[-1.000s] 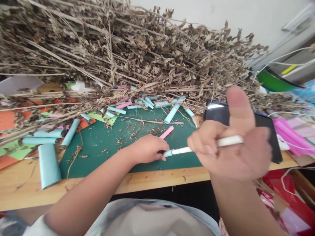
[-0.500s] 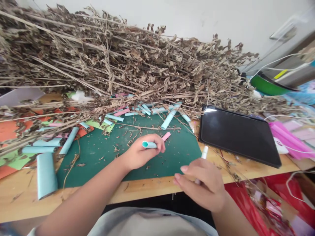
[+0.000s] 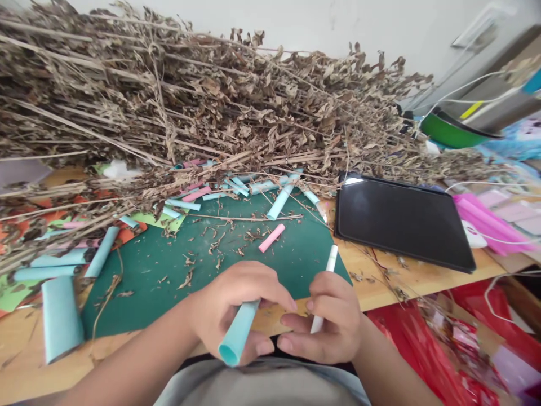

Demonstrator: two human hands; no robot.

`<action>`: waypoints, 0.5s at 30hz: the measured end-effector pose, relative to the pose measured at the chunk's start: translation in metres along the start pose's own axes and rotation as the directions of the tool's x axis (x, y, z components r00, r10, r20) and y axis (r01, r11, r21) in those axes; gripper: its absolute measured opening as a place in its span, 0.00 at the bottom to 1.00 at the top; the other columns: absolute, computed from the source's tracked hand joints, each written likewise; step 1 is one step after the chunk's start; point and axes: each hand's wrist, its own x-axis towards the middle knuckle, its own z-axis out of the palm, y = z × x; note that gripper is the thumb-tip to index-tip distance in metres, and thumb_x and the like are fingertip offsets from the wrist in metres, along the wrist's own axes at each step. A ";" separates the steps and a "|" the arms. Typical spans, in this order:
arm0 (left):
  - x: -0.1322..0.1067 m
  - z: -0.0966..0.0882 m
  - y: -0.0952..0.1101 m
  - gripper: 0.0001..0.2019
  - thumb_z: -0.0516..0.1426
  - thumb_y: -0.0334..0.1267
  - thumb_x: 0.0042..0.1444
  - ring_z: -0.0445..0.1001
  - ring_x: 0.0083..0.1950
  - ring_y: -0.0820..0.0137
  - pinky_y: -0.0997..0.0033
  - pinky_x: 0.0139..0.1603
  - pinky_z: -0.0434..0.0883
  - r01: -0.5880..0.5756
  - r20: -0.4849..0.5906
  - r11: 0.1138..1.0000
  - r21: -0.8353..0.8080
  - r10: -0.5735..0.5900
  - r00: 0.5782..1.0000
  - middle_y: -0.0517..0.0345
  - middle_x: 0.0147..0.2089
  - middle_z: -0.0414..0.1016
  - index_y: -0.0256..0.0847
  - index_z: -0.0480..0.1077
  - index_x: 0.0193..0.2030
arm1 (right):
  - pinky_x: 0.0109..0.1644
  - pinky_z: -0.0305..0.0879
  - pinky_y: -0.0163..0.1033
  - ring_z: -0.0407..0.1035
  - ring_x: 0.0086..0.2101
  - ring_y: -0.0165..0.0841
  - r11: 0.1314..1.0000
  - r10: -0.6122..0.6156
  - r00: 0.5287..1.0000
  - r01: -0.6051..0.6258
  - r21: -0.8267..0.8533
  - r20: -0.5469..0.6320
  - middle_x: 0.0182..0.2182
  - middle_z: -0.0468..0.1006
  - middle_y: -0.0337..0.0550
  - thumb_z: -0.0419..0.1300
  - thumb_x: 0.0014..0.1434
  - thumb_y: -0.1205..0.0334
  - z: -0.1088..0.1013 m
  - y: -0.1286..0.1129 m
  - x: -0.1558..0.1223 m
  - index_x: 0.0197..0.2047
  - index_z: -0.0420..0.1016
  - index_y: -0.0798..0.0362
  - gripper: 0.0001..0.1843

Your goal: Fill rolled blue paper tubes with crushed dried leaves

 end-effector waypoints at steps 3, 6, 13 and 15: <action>0.001 0.001 0.001 0.12 0.52 0.45 0.50 0.63 0.23 0.74 0.72 0.27 0.59 -0.033 0.040 0.997 0.072 0.031 0.999 0.60 0.21 0.65 0.41 0.64 0.37 | 0.21 0.48 0.36 0.53 0.20 0.29 0.998 0.064 0.998 -0.064 -0.011 -0.017 0.17 0.58 0.35 0.61 0.46 0.59 0.001 0.000 0.001 0.25 0.68 0.46 0.04; 0.001 0.003 0.000 0.08 0.54 0.40 0.51 0.65 0.24 0.75 0.73 0.28 0.61 -0.035 0.048 0.995 0.093 0.031 0.998 0.60 0.22 0.67 0.40 0.64 0.36 | 0.19 0.47 0.35 0.51 0.19 0.28 0.987 0.158 0.987 -0.158 -0.006 -0.011 0.15 0.55 0.34 0.60 0.46 0.59 0.001 0.001 -0.001 0.23 0.63 0.49 0.08; -0.003 0.008 -0.005 0.06 0.57 0.36 0.49 0.66 0.26 0.76 0.75 0.30 0.63 0.022 -0.042 1.000 0.020 -0.022 0.999 0.60 0.24 0.69 0.39 0.65 0.34 | 0.19 0.49 0.33 0.52 0.18 0.27 0.977 0.213 0.977 -0.214 -0.023 -0.016 0.15 0.55 0.32 0.61 0.44 0.63 0.002 0.005 -0.011 0.25 0.60 0.48 0.11; -0.003 0.009 -0.007 0.05 0.58 0.34 0.49 0.66 0.26 0.77 0.75 0.30 0.63 0.042 -0.069 0.999 -0.012 -0.042 0.997 0.60 0.24 0.69 0.39 0.65 0.33 | 0.19 0.50 0.33 0.52 0.18 0.27 0.967 0.253 0.967 -0.253 -0.033 -0.023 0.15 0.54 0.32 0.60 0.45 0.64 0.003 0.006 -0.011 0.25 0.57 0.49 0.12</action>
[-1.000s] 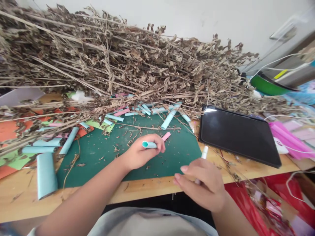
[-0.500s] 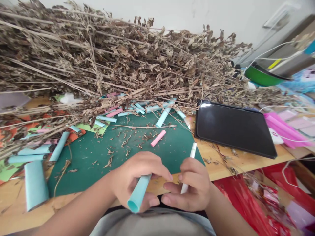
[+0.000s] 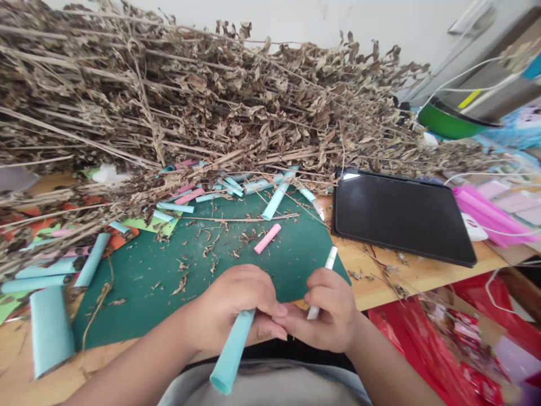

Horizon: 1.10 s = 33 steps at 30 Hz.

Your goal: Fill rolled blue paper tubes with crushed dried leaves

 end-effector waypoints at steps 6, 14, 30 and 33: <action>-0.002 0.001 -0.007 0.04 0.58 0.32 0.48 0.65 0.25 0.77 0.78 0.27 0.63 0.066 0.002 0.997 -0.046 -0.066 0.998 0.59 0.23 0.68 0.37 0.66 0.31 | 0.17 0.51 0.32 0.54 0.16 0.26 0.998 0.046 0.999 -0.046 -0.049 -0.002 0.15 0.57 0.32 0.57 0.48 0.61 0.003 0.003 0.001 0.25 0.55 0.50 0.12; -0.003 0.001 -0.013 0.03 0.57 0.32 0.48 0.65 0.25 0.78 0.81 0.27 0.63 0.166 -0.014 0.985 -0.054 -0.167 0.986 0.59 0.24 0.69 0.36 0.65 0.28 | 0.17 0.52 0.30 0.54 0.15 0.25 0.986 0.139 0.986 -0.130 -0.105 0.091 0.13 0.57 0.33 0.55 0.51 0.56 0.006 0.010 -0.002 0.19 0.55 0.52 0.15; -0.003 0.004 -0.015 0.05 0.56 0.34 0.48 0.65 0.24 0.78 0.81 0.25 0.61 0.307 0.012 0.940 -0.149 -0.308 0.951 0.60 0.22 0.66 0.35 0.64 0.25 | 0.16 0.56 0.31 0.58 0.15 0.25 0.989 0.124 0.991 -0.121 -0.082 0.045 0.17 0.64 0.35 0.55 0.51 0.59 0.011 0.012 -0.007 0.34 0.63 0.52 0.07; -0.003 0.004 -0.016 0.05 0.56 0.34 0.48 0.65 0.25 0.77 0.80 0.25 0.62 0.308 0.021 0.942 -0.131 -0.308 0.951 0.59 0.23 0.67 0.35 0.64 0.25 | 0.16 0.56 0.31 0.57 0.15 0.25 0.989 0.132 0.991 -0.129 -0.068 0.037 0.17 0.64 0.35 0.54 0.52 0.57 0.012 0.012 -0.007 0.35 0.61 0.53 0.09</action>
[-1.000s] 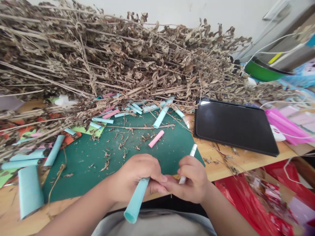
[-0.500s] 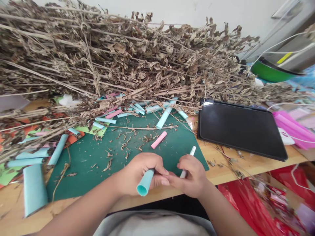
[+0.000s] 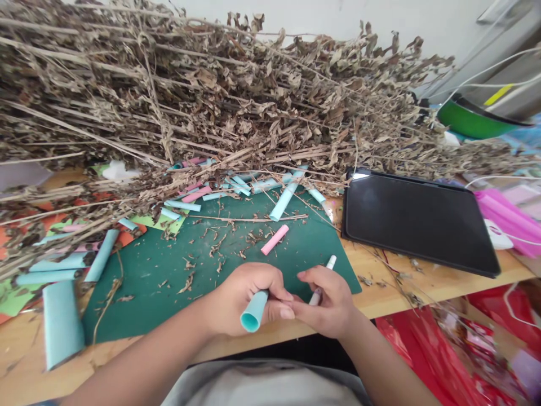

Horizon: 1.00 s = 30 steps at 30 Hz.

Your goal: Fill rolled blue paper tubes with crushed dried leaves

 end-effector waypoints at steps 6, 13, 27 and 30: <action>0.001 0.001 0.001 0.04 0.57 0.33 0.47 0.63 0.24 0.79 0.81 0.24 0.60 0.001 0.002 1.000 -0.011 -0.001 1.000 0.60 0.22 0.66 0.35 0.65 0.25 | 0.15 0.55 0.31 0.55 0.15 0.24 0.998 0.027 1.000 -0.027 0.048 -0.004 0.18 0.62 0.33 0.54 0.53 0.56 0.003 0.000 -0.003 0.37 0.60 0.52 0.11; 0.006 -0.022 0.000 0.18 0.58 0.36 0.47 0.60 0.23 0.79 0.78 0.26 0.61 0.019 -0.255 0.971 -0.240 -0.082 0.963 0.66 0.23 0.58 0.42 0.61 0.45 | 0.26 0.64 0.33 0.62 0.27 0.27 0.986 -0.168 0.976 0.165 0.032 0.140 0.39 0.65 0.47 0.54 0.53 0.67 -0.015 0.019 0.006 0.43 0.64 0.50 0.13; 0.016 -0.036 -0.005 0.20 0.45 0.54 0.52 0.70 0.28 0.69 0.70 0.29 0.68 0.059 -0.284 0.598 -0.800 -0.462 0.840 0.58 0.23 0.66 0.37 0.61 0.28 | 0.48 0.61 0.46 0.61 0.46 0.38 0.989 -0.145 0.897 0.127 0.071 0.417 0.46 0.67 0.49 0.55 0.53 0.57 0.003 0.019 0.073 0.52 0.61 0.50 0.22; 0.018 -0.034 -0.008 0.22 0.43 0.55 0.52 0.69 0.26 0.71 0.72 0.26 0.66 0.125 -0.242 0.551 -0.825 -0.545 0.803 0.57 0.22 0.66 0.36 0.59 0.22 | 0.52 0.57 0.46 0.58 0.50 0.38 0.962 -0.273 0.843 0.228 0.150 0.463 0.50 0.64 0.48 0.59 0.49 0.54 0.021 0.014 0.092 0.54 0.59 0.50 0.29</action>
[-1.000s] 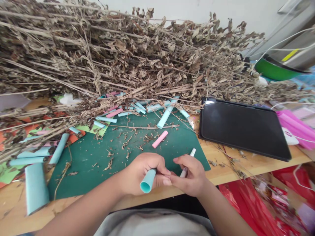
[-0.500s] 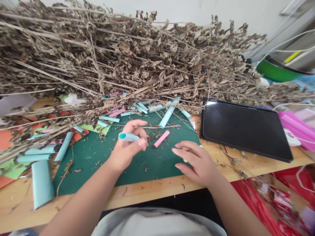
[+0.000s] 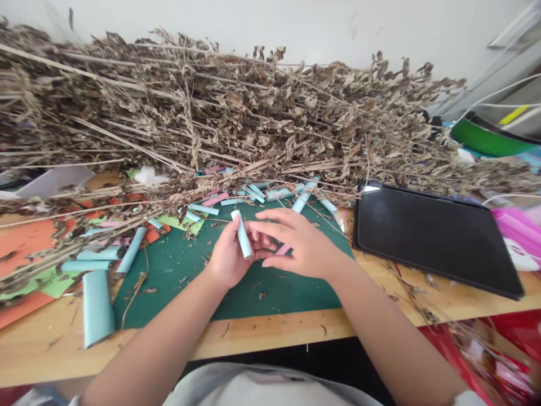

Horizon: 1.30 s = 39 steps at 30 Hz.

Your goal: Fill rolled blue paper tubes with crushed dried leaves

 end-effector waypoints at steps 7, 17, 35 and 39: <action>-0.001 0.004 -0.009 0.16 0.46 0.50 0.52 0.60 0.17 0.77 0.77 0.18 0.59 -0.108 -0.220 0.992 0.065 0.120 0.968 0.65 0.16 0.59 0.38 0.58 0.25 | 0.57 0.51 0.47 0.49 0.57 0.38 0.987 -0.140 0.989 0.143 0.069 -0.043 0.56 0.58 0.54 0.58 0.50 0.52 0.027 0.002 0.009 0.52 0.61 0.55 0.28; -0.007 0.007 -0.021 0.26 0.40 0.58 0.51 0.57 0.19 0.77 0.76 0.19 0.57 -0.144 -0.211 0.795 0.590 0.324 0.922 0.61 0.16 0.58 0.37 0.57 0.18 | 0.54 0.54 0.50 0.56 0.54 0.35 0.977 -0.185 0.979 0.193 0.094 -0.086 0.51 0.65 0.53 0.56 0.53 0.57 0.029 0.007 -0.003 0.46 0.58 0.50 0.18; -0.007 0.001 -0.023 0.22 0.42 0.52 0.53 0.58 0.20 0.77 0.75 0.22 0.59 -0.123 -0.029 0.721 0.682 0.195 0.980 0.61 0.16 0.58 0.37 0.55 0.16 | 0.53 0.52 0.54 0.59 0.50 0.40 0.989 -0.128 0.974 0.140 0.051 -0.189 0.50 0.62 0.55 0.60 0.44 0.54 0.032 0.004 -0.006 0.57 0.42 0.50 0.41; -0.008 0.004 -0.021 0.22 0.42 0.49 0.54 0.59 0.20 0.77 0.75 0.22 0.59 -0.153 0.040 0.693 0.705 0.176 0.984 0.61 0.16 0.60 0.37 0.58 0.18 | 0.51 0.53 0.54 0.65 0.45 0.40 0.986 -0.164 0.946 0.167 -0.014 -0.280 0.48 0.66 0.53 0.58 0.43 0.54 0.034 0.003 -0.007 0.54 0.48 0.49 0.37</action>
